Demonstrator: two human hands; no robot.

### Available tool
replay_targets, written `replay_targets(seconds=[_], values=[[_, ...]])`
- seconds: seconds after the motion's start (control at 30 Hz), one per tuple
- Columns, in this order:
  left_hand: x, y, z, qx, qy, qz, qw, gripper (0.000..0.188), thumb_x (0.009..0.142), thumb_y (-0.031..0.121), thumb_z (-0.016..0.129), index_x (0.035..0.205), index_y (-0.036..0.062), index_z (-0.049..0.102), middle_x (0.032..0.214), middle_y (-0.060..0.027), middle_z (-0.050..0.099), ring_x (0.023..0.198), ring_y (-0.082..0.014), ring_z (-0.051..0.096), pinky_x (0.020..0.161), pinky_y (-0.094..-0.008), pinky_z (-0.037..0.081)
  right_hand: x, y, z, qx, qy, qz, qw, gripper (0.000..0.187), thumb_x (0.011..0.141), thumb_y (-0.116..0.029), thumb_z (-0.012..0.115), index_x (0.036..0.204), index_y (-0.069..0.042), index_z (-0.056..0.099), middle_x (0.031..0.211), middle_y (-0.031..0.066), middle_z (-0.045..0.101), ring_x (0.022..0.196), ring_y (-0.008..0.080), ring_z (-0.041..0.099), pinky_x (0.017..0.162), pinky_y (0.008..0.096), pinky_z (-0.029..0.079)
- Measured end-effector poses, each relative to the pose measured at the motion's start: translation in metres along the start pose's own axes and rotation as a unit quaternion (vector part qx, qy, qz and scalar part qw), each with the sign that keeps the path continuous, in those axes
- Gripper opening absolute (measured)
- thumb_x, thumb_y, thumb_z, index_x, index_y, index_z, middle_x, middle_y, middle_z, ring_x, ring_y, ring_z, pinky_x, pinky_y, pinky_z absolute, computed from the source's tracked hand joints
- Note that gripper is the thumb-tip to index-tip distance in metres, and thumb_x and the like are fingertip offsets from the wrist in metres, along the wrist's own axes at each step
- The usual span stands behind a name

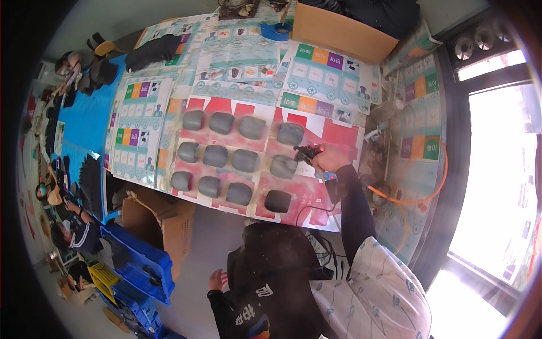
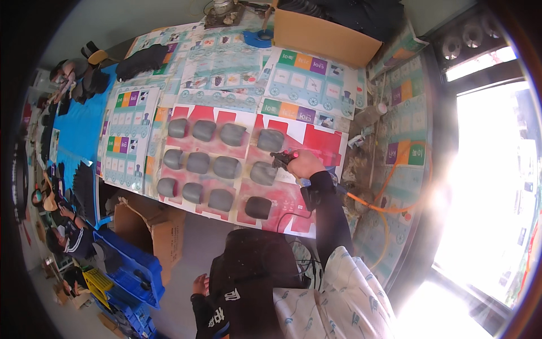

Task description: The recorder uses a spray gun to apply a substance to footwear components and then inspects them.

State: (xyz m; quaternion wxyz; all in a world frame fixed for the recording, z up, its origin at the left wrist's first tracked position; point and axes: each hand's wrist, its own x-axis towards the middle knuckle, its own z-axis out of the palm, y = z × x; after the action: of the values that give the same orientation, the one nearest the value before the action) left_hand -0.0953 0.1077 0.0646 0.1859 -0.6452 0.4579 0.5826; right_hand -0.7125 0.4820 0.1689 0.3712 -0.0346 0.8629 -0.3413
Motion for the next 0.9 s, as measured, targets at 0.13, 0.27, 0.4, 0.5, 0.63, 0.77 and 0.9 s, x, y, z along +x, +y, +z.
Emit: replay_targets(seconds=[0.13, 0.27, 0.4, 0.5, 0.63, 0.77, 0.9], values=[[0.008, -0.002, -0.002, 0.017, -0.001, 0.005, 1.000, 0.042, 0.099, 0.035, 0.058, 0.128, 0.0054, 0.059, 0.106, -0.0131, 0.072, 0.088, -0.0244, 0.070, 0.077, -0.0387, 0.057, 0.000, -0.022, 0.006, -0.010, 0.041, -0.048, 0.998, 0.025, 0.066, -0.017, 0.070, 0.088, -0.006, 0.072, 0.069, 0.0111, 0.068, 0.062, 0.0248, 0.066, 0.059, 0.0382, 0.049], [0.008, -0.023, -0.022, -0.024, -0.003, 0.000, 1.000, 0.042, 0.100, 0.035, 0.056, 0.130, 0.0057, 0.058, 0.107, -0.0139, 0.072, 0.089, -0.0264, 0.072, 0.077, -0.0404, 0.058, -0.006, -0.049, 0.021, -0.065, 0.012, -0.101, 0.993, 0.037, 0.074, -0.025, 0.068, 0.107, -0.007, 0.072, 0.094, 0.0242, 0.070, 0.086, 0.0409, 0.068, 0.078, 0.0461, 0.054], [0.027, -0.066, -0.046, -0.084, -0.069, 0.006, 0.994, 0.039, 0.107, 0.036, 0.047, 0.130, 0.0070, 0.058, 0.111, -0.0157, 0.072, 0.095, -0.0300, 0.074, 0.074, -0.0414, 0.061, 0.032, 0.002, 0.054, -0.133, -0.033, -0.259, 0.956, 0.039, 0.093, -0.026, 0.057, 0.129, -0.012, 0.063, 0.117, 0.0150, 0.069, 0.105, 0.0307, 0.065, 0.091, 0.0442, 0.052], [0.041, -0.075, -0.034, -0.032, -0.043, -0.017, 0.998, 0.031, 0.106, 0.036, 0.049, 0.118, 0.0120, 0.064, 0.092, -0.0041, 0.074, 0.075, -0.0199, 0.072, 0.064, -0.0343, 0.056, 0.036, 0.048, 0.048, -0.266, -0.086, -0.310, 0.909, 0.044, 0.092, -0.021, 0.054, 0.134, -0.021, 0.065, 0.137, 0.0133, 0.061, 0.125, 0.0274, 0.057, 0.108, 0.0433, 0.044], [-0.002, -0.055, -0.052, 0.037, 0.072, 0.018, 0.997, 0.034, 0.101, 0.039, 0.052, 0.109, 0.0098, 0.068, 0.089, -0.0040, 0.074, 0.075, -0.0167, 0.072, 0.062, -0.0333, 0.054, 0.052, 0.108, 0.102, 0.002, 0.130, -0.157, 0.979, 0.037, 0.065, -0.009, 0.070, 0.100, 0.000, 0.069, 0.076, 0.0176, 0.069, 0.079, 0.0305, 0.071, 0.068, 0.0488, 0.058], [0.010, -0.048, -0.057, 0.069, 0.058, 0.071, 0.993, 0.035, 0.098, 0.038, 0.053, 0.102, 0.0085, 0.071, 0.090, -0.0044, 0.074, 0.076, -0.0170, 0.072, 0.063, -0.0335, 0.056, 0.072, 0.155, 0.102, 0.088, -0.026, -0.158, 0.983, 0.013, 0.073, -0.009, 0.066, 0.076, 0.004, 0.065, 0.059, 0.0145, 0.060, 0.049, 0.0293, 0.065, 0.038, 0.0378, 0.048], [0.065, -0.080, -0.097, 0.236, 0.032, 0.214, 0.947, 0.041, 0.101, 0.044, 0.052, 0.117, 0.0101, 0.067, 0.095, -0.0024, 0.076, 0.076, -0.0137, 0.072, 0.060, -0.0300, 0.055, -0.110, 0.020, 0.099, -0.166, 0.143, -0.018, 0.975, 0.068, 0.081, -0.019, 0.079, 0.132, 0.007, 0.042, 0.102, 0.0197, 0.062, 0.087, 0.0328, 0.063, 0.086, 0.0404, 0.053]])
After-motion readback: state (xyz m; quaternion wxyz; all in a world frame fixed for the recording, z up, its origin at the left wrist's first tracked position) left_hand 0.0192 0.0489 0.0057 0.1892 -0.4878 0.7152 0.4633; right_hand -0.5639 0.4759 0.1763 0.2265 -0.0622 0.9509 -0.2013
